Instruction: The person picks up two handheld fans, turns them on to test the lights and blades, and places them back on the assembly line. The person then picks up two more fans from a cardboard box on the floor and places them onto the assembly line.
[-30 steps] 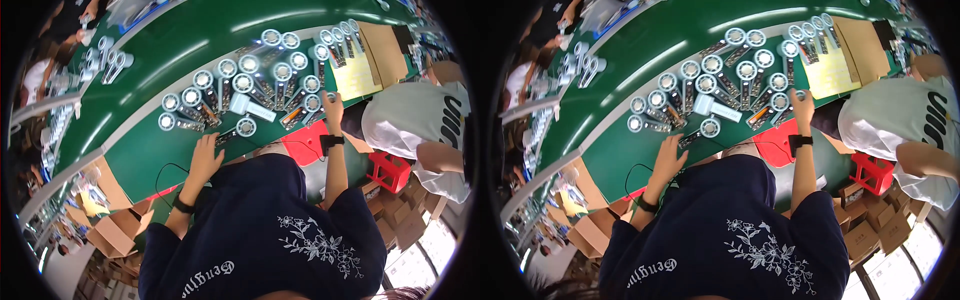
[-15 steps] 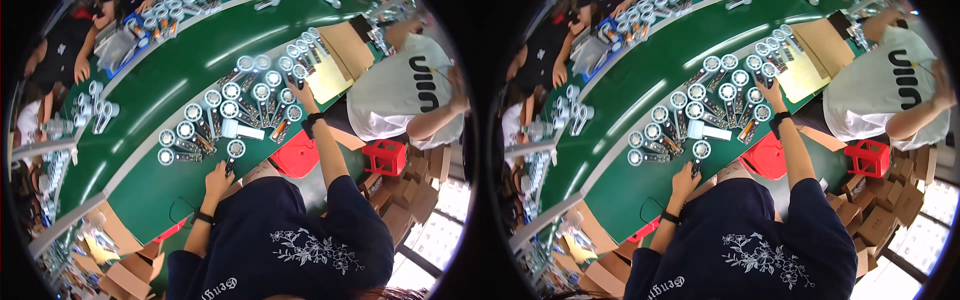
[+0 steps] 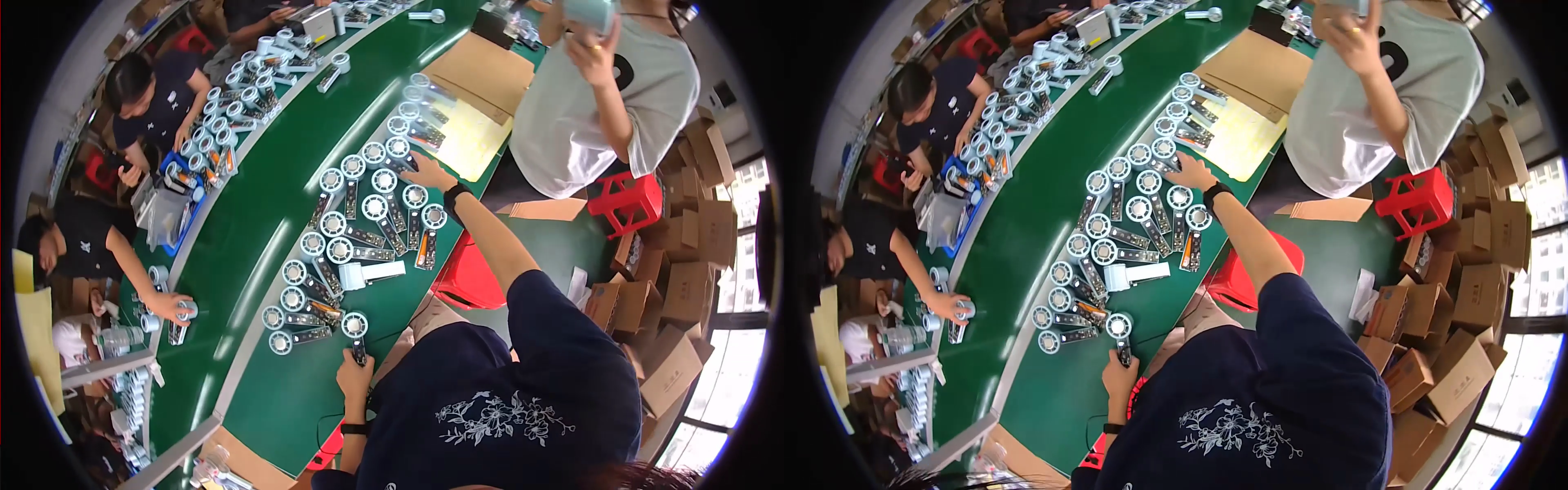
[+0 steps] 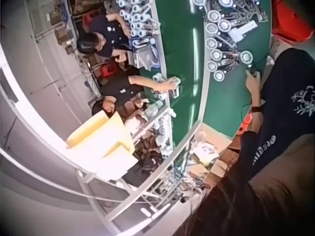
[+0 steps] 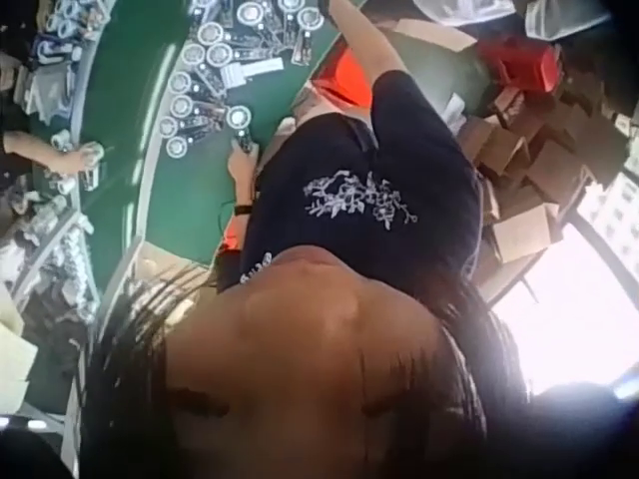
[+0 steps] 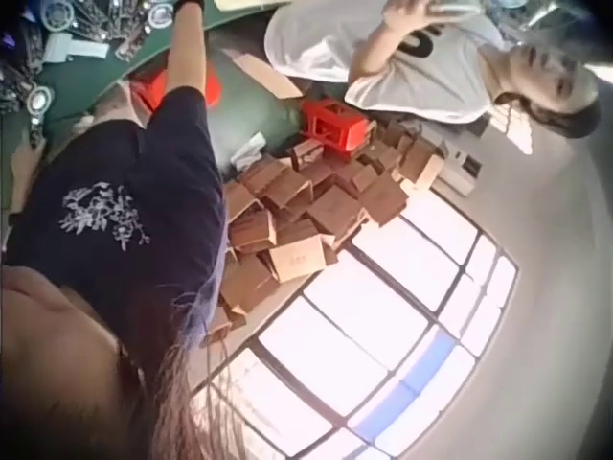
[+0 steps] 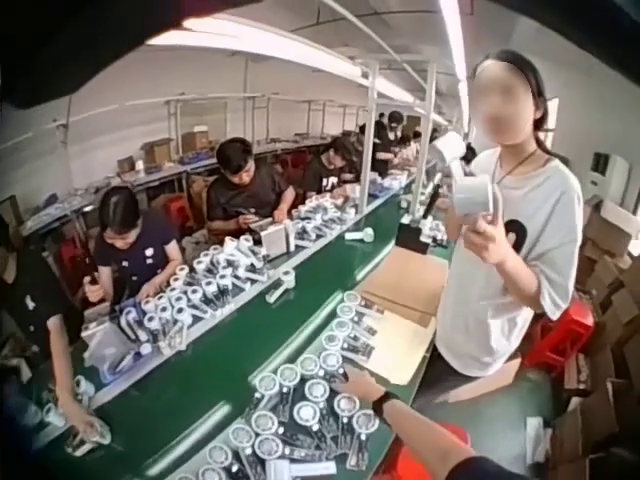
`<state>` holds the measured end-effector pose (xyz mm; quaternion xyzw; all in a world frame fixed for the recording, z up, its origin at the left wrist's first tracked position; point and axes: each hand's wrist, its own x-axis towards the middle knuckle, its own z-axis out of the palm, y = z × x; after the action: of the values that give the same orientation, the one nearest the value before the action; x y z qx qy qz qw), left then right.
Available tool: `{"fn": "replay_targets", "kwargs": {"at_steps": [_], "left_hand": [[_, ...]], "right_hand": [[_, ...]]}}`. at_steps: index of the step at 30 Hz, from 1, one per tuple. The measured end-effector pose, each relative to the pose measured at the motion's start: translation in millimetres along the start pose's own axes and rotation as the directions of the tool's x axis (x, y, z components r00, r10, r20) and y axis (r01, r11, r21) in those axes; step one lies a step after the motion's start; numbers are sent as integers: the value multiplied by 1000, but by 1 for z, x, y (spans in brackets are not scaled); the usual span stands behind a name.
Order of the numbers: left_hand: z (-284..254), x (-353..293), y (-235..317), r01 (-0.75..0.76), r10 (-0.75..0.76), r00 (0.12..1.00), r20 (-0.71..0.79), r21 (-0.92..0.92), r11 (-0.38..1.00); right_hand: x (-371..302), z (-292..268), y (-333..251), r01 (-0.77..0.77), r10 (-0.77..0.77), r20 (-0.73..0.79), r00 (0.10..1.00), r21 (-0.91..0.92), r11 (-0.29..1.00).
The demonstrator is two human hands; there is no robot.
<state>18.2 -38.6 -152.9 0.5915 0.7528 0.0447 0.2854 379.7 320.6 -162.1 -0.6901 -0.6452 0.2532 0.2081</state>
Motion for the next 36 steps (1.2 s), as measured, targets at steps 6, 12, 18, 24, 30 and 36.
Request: {"fn": "replay_targets", "kwargs": {"at_steps": [6,12,18,24,30,36], "left_hand": [[8,-11,-23,-20,-13,997,-74,-424,905],[-25,-23,-6,-43,-77,981,-179,-582,812],[-46,-51,-29,-28,21,1000,-20,-475,879],[-44,-63,-37,-117,455,799,394,-640,759],[-12,-63,-58,349,81,774,628,-530,773],[-1,-61,-19,223,117,712,692,-381,898]], "right_hand": [[-92,-110,-75,185,-70,-772,632,62,981],[-221,-51,97,251,-268,-251,930,-101,963],[-368,-4,58,-474,351,560,750,85,876],[-396,16,66,-490,274,559,783,281,825],[-409,-4,43,-450,336,382,861,264,853],[-449,-28,81,-471,373,373,849,216,855]]}}
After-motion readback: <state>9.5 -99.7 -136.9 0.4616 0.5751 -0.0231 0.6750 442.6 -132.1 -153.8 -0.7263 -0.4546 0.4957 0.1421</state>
